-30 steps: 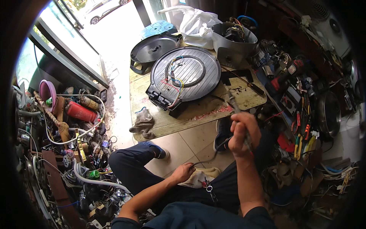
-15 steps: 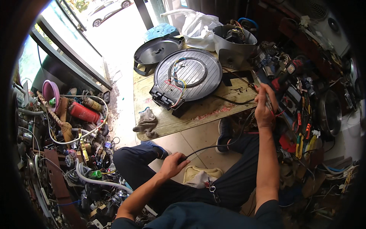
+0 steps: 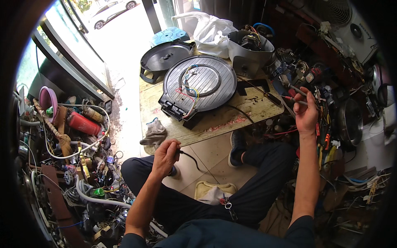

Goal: The person repairs a round electric grill by opening its lid, manipulating internal wires, and using a multimeter to test electrical connections. The person handles the grill plates and wires throughout the process.

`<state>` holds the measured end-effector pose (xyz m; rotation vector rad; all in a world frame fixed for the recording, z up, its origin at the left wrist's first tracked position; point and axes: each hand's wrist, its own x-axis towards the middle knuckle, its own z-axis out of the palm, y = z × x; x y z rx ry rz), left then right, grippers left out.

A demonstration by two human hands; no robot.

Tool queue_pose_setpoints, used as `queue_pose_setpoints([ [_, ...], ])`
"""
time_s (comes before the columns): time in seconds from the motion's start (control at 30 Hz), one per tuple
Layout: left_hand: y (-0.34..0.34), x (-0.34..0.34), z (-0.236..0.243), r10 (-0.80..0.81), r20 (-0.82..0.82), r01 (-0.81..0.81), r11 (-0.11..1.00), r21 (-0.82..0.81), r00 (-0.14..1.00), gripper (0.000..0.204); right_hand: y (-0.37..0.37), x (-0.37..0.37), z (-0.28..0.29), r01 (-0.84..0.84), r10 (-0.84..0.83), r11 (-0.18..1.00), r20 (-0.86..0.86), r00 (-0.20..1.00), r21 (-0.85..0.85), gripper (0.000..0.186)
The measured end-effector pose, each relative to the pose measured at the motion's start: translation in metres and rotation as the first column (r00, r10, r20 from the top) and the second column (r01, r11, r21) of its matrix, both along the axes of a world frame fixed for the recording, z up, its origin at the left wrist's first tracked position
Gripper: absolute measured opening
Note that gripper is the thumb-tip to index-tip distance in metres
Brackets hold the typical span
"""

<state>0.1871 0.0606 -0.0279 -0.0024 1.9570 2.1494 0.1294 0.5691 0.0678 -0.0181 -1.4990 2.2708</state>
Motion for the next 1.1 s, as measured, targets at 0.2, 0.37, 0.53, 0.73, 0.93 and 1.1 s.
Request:
queue_pose_setpoints([
  [0.2,0.039,-0.031,0.011,-0.045,-0.267,0.047,0.999,0.0,0.963,0.036,-0.069,0.005,-0.013,-0.101,0.102,0.994,0.017,0.995,-0.049,0.048],
  [0.37,0.05,-0.053,0.008,-0.186,-0.05,0.193,0.963,0.189,0.981,0.031,-0.135,0.003,-0.044,-0.159,0.178,0.959,0.062,0.982,-0.233,0.046],
  [0.53,0.068,-0.063,-0.009,-0.172,0.029,0.144,0.892,0.429,0.985,0.031,-0.181,-0.011,-0.065,-0.301,0.333,0.88,0.028,0.942,-0.366,0.038],
  [0.73,0.072,-0.056,-0.02,-0.199,0.202,0.055,0.827,0.559,0.959,0.035,-0.209,0.001,-0.074,-0.3,0.331,0.908,0.063,0.942,-0.293,0.027],
  [0.93,0.074,-0.056,-0.032,-0.224,0.251,0.045,0.823,0.567,0.942,0.04,-0.222,0.017,-0.088,-0.3,0.305,0.952,0.112,0.946,-0.056,0.026],
  [1.1,0.079,-0.056,-0.028,-0.217,0.273,0.026,0.823,0.567,0.937,0.034,-0.224,0.015,-0.096,-0.291,0.288,0.956,0.072,0.955,0.037,0.023],
])
